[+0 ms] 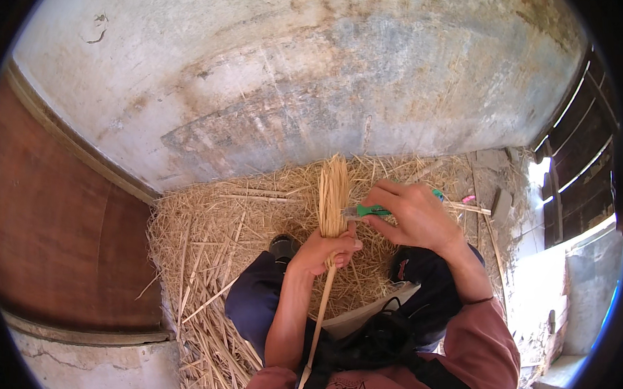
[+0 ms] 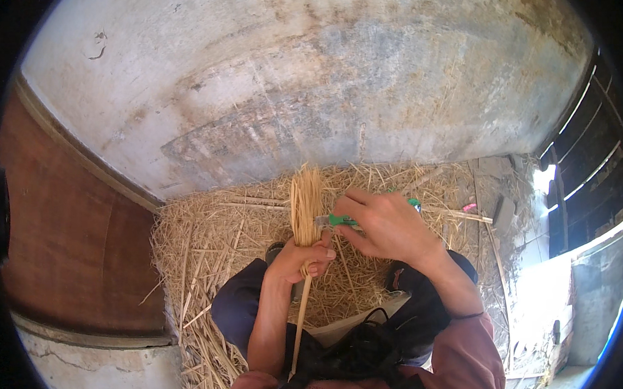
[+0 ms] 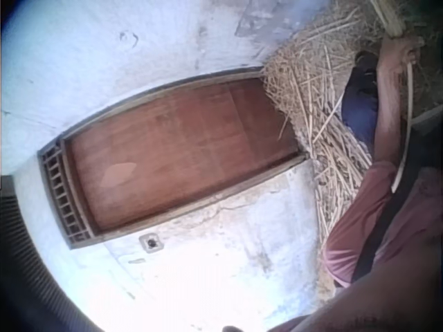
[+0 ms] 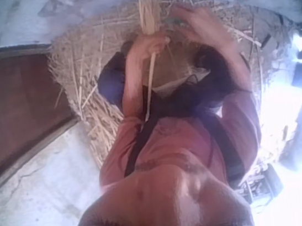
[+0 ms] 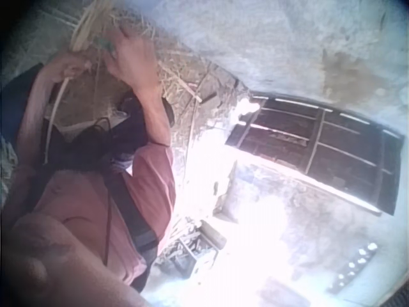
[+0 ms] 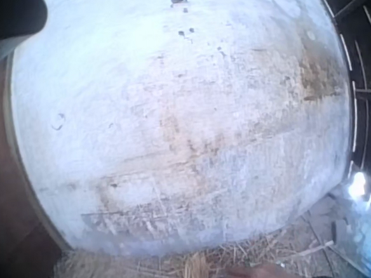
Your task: The person is using a utility knife to trim and shape a bundle of dried straw fibers while holding them by hand, then uses a single long straw to wrap and bind the bundle into a broom head.
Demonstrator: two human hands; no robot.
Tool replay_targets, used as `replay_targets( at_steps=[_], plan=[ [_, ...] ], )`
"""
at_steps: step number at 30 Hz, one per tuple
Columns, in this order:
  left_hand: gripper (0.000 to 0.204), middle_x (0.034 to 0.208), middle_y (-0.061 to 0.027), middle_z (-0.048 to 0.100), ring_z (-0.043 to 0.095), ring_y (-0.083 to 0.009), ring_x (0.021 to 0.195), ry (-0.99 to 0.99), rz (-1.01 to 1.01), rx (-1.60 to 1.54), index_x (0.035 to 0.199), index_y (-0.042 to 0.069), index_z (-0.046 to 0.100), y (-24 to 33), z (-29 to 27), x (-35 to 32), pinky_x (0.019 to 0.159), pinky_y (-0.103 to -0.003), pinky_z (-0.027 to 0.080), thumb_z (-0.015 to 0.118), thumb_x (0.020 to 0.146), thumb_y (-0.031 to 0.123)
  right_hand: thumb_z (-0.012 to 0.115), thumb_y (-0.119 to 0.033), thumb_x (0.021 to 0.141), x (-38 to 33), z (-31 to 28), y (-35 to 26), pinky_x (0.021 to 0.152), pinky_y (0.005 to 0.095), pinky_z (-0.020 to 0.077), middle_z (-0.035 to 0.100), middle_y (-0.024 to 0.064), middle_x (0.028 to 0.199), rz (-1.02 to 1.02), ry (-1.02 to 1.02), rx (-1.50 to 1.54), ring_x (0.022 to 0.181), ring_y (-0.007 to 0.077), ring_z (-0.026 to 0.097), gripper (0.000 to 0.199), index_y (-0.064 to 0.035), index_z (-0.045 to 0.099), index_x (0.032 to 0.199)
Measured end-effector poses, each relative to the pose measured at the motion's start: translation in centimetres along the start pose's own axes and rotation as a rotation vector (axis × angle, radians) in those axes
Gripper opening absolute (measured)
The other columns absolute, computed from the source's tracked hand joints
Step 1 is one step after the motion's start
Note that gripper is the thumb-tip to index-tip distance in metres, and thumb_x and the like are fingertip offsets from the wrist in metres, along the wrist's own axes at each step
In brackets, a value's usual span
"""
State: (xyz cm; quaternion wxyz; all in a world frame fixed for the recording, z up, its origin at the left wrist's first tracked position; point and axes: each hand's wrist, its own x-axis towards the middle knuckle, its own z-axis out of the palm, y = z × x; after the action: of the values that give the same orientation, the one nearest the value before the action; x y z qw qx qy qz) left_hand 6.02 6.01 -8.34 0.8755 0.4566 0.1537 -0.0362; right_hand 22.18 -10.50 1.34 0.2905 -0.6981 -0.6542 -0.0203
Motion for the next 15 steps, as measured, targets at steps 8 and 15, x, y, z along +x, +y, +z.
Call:
replay_targets(
  at_steps=[8, 15],
  plan=[
    [0.03, 0.058, 0.0042, 0.043, 0.042, -0.0069, 0.046, -0.008, -0.028, 0.043, 0.081, 0.011, 0.048, -0.02, 0.88, 0.11, 0.044, -0.025, 0.03, 0.076, 0.087, 0.001, 0.078, -0.017, 0.087, 0.31, 0.18, 0.41, 0.062, 0.0466, 0.0546, 0.064, 0.0095, 0.091, 0.028, 0.092, -0.035, 0.075, 0.0358, 0.069, 0.019, -0.0087, 0.068, 0.101],
    [0.03, 0.057, 0.0042, 0.043, 0.042, -0.0069, 0.046, -0.034, -0.009, 0.051, 0.08, 0.011, 0.047, 0.01, 0.86, 0.13, 0.044, -0.025, 0.029, 0.075, 0.088, 0.002, 0.08, -0.015, 0.085, 0.56, -0.03, 0.33, 0.062, 0.0436, 0.0549, 0.067, 0.0084, 0.092, 0.046, 0.122, -0.058, 0.074, 0.0336, 0.07, 0.019, -0.01, 0.072, 0.101]
  ],
)
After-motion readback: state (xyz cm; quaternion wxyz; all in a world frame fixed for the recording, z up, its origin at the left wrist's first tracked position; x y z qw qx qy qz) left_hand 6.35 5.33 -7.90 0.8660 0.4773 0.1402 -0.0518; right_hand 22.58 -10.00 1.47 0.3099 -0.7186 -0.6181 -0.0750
